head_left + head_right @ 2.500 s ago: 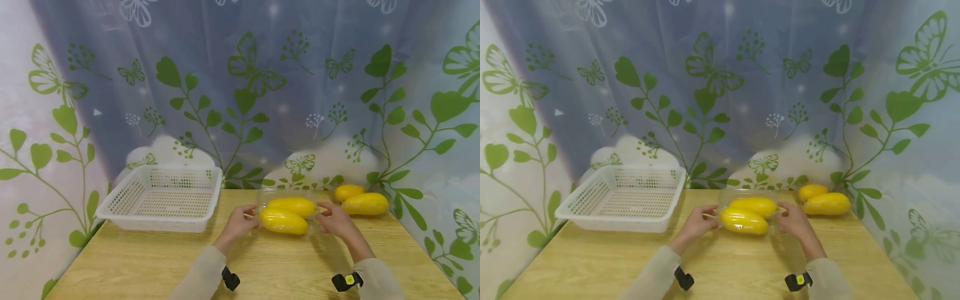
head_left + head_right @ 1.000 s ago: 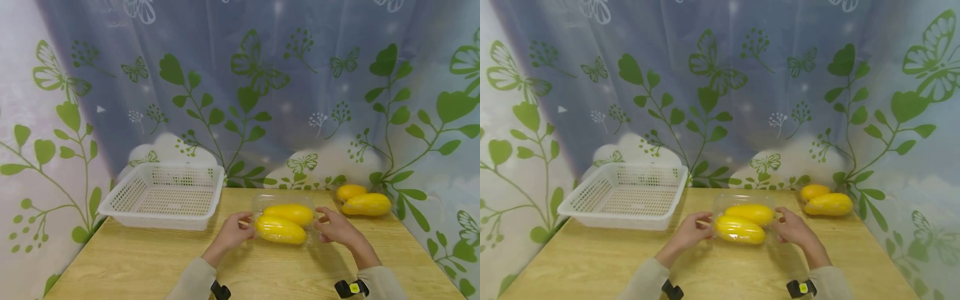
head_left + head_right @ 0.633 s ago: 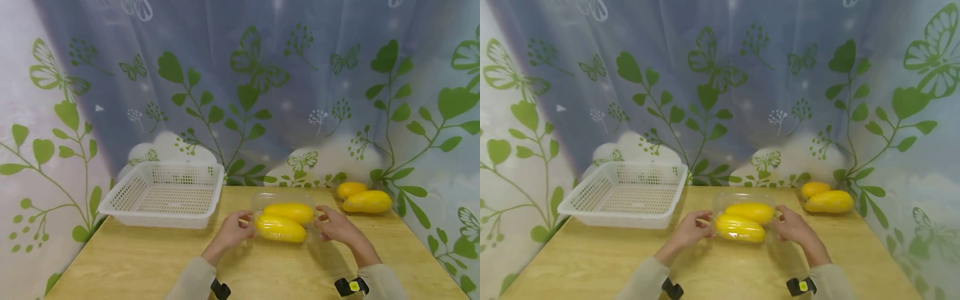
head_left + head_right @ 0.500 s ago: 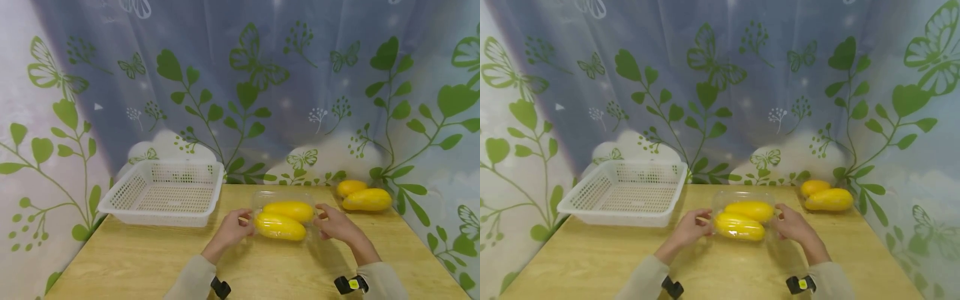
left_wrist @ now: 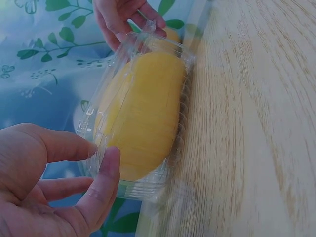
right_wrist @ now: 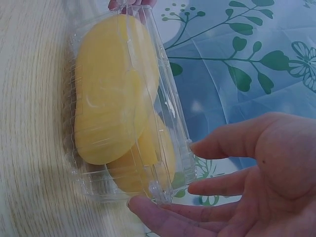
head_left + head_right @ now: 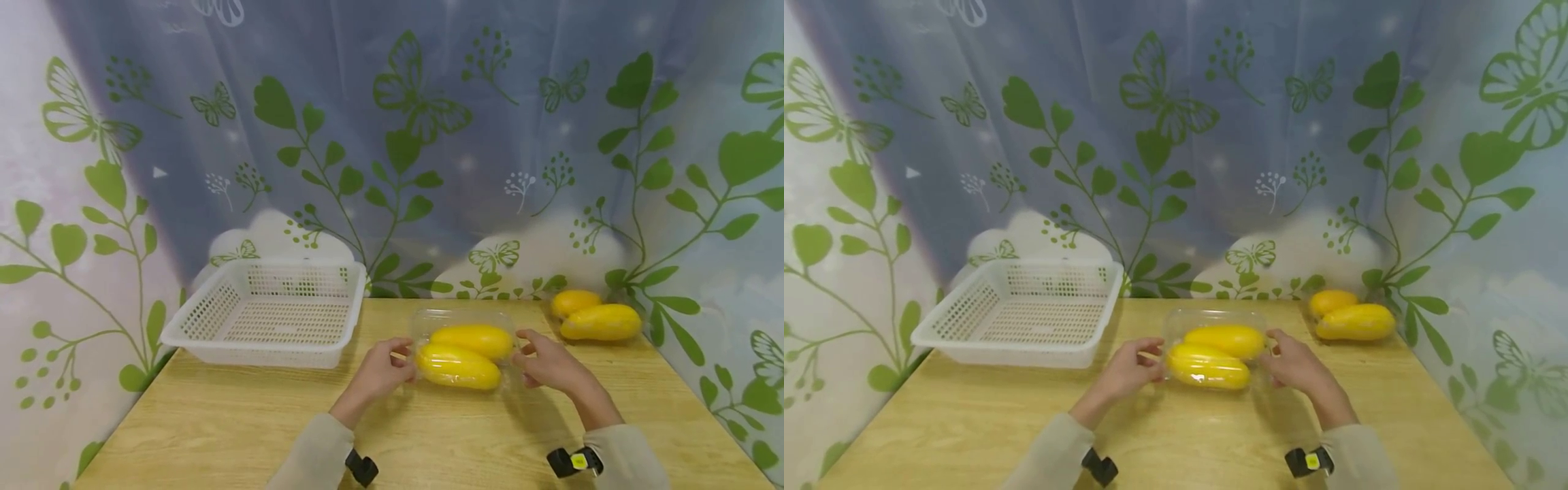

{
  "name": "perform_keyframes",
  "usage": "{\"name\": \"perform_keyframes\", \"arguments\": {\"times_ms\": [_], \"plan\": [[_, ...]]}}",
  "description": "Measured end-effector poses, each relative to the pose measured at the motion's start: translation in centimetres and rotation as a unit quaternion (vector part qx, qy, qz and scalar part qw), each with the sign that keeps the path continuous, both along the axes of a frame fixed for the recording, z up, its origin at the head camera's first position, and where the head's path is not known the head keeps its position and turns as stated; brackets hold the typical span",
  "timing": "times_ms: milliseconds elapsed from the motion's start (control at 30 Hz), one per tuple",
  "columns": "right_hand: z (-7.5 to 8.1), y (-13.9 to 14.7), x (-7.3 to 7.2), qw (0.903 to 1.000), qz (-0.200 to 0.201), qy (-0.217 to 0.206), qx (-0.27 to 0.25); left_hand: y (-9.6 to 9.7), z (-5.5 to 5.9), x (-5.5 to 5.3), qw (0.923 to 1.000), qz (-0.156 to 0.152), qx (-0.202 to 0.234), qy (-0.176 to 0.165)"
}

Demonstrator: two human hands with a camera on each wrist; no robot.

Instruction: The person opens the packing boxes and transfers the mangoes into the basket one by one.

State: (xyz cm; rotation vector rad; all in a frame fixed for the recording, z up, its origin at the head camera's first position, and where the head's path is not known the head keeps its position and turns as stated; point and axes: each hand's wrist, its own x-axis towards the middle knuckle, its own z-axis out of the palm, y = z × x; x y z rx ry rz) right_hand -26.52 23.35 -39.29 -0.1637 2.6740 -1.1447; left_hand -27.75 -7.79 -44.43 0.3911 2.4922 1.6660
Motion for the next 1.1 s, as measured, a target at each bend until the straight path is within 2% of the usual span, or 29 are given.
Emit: {"name": "perform_keyframes", "arguments": {"times_ms": [633,933,1100], "plan": [[-0.1,-0.2,0.1,0.9999,0.009,0.002,-0.008,-0.3,0.4,0.1,0.9996,-0.005,-0.025,0.010],[0.0,-0.7,0.4,0.9997,0.016,-0.004,-0.019,-1.0,1.4,0.7,0.9968,-0.032,-0.069,0.026],[0.2,-1.0,0.5,0.9997,0.017,-0.002,-0.016,-1.2,2.0,0.8,0.9953,-0.041,-0.086,0.019]]}}
